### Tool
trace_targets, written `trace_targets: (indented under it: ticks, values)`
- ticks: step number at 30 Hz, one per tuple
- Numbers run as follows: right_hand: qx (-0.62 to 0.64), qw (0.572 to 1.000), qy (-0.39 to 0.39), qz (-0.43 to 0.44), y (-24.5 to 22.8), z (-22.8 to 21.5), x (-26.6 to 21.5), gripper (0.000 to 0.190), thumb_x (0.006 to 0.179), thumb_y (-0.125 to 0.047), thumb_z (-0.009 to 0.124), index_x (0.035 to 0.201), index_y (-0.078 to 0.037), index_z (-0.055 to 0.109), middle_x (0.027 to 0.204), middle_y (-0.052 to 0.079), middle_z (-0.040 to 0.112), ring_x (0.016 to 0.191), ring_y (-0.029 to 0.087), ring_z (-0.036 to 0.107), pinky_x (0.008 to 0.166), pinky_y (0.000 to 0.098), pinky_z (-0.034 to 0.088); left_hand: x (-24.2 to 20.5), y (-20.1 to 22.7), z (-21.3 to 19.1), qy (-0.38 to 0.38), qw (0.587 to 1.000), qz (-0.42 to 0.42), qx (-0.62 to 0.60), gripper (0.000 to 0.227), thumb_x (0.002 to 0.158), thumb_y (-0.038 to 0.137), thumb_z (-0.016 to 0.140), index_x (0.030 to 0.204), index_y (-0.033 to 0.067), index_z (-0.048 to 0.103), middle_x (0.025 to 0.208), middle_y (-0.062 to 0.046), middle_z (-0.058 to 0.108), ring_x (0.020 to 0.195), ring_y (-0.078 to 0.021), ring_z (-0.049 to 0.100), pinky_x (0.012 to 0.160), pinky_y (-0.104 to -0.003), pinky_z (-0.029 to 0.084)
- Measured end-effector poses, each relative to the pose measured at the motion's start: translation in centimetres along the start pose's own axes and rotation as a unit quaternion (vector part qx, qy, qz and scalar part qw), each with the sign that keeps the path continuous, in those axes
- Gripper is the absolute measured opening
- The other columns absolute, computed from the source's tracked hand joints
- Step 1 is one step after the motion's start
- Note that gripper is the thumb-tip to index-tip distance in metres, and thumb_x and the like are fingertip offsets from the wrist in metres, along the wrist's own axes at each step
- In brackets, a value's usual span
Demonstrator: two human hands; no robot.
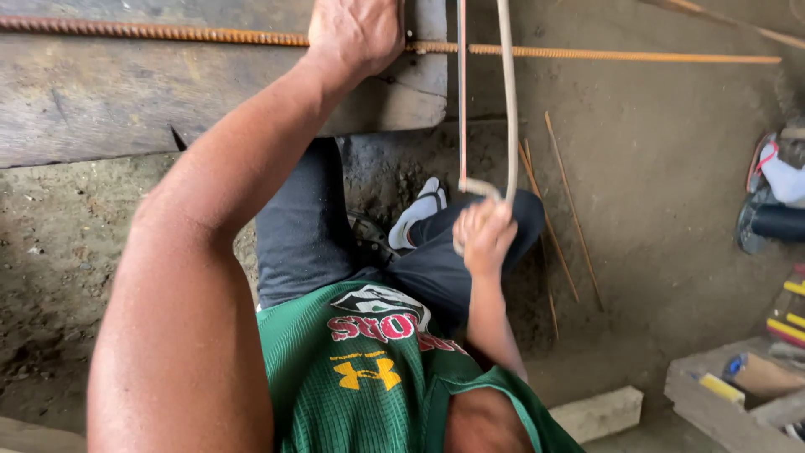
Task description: Sawing a metal rebar with a hacksaw on a wooden workbench
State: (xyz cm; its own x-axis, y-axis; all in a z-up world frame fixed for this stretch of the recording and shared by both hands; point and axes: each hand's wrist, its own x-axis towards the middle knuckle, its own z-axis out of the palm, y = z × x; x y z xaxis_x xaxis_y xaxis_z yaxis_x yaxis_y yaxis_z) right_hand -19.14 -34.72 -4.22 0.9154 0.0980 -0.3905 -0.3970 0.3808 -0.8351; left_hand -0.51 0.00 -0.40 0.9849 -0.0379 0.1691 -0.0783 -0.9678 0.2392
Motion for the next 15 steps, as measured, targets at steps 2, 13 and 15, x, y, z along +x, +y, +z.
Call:
trace_targets:
  ticks: [2, 13, 15]
  values:
    - [0.062, 0.994, -0.090, -0.007, -1.7, 5.0, 6.6, 0.049, 0.090, -0.062, 0.035, 0.068, -0.018, 0.036, 0.055, 0.004, 0.034, 0.044, 0.022, 0.033, 0.036, 0.0361, 0.024, 0.2, -0.5, -0.6, -0.011, 1.000, -0.015, 0.018, 0.019, 0.090, 0.016, 0.052, 0.080, 0.0198, 0.067, 0.065, -0.001, 0.056, 0.054, -0.0197, 0.052, 0.043, -0.040, 0.038]
    - [-0.177, 0.969, 0.012, -0.174, -3.0, 10.2, -0.3, 0.057, 0.106, -0.054, 0.036, 0.063, -0.017, 0.030, 0.048, 0.002, 0.029, 0.036, 0.014, 0.027, 0.034, 0.0283, 0.024, 0.7, -0.2, 0.0, 0.004, 0.999, -0.029, 0.015, 0.010, 0.079, 0.019, 0.060, 0.082, 0.0242, 0.068, 0.069, -0.003, 0.065, 0.060, -0.0307, 0.063, 0.049, -0.047, 0.044]
    - [-0.180, 0.970, 0.055, -0.151, -1.4, 6.3, -4.7, 0.050, 0.107, -0.045, 0.030, 0.066, -0.017, 0.024, 0.050, 0.005, 0.027, 0.036, 0.019, 0.027, 0.033, 0.0335, 0.025, 0.0, -0.3, 0.4, 0.035, 0.999, -0.018, 0.024, 0.010, 0.080, 0.020, 0.060, 0.087, 0.0235, 0.066, 0.075, -0.004, 0.062, 0.063, -0.0297, 0.059, 0.051, -0.046, 0.042]
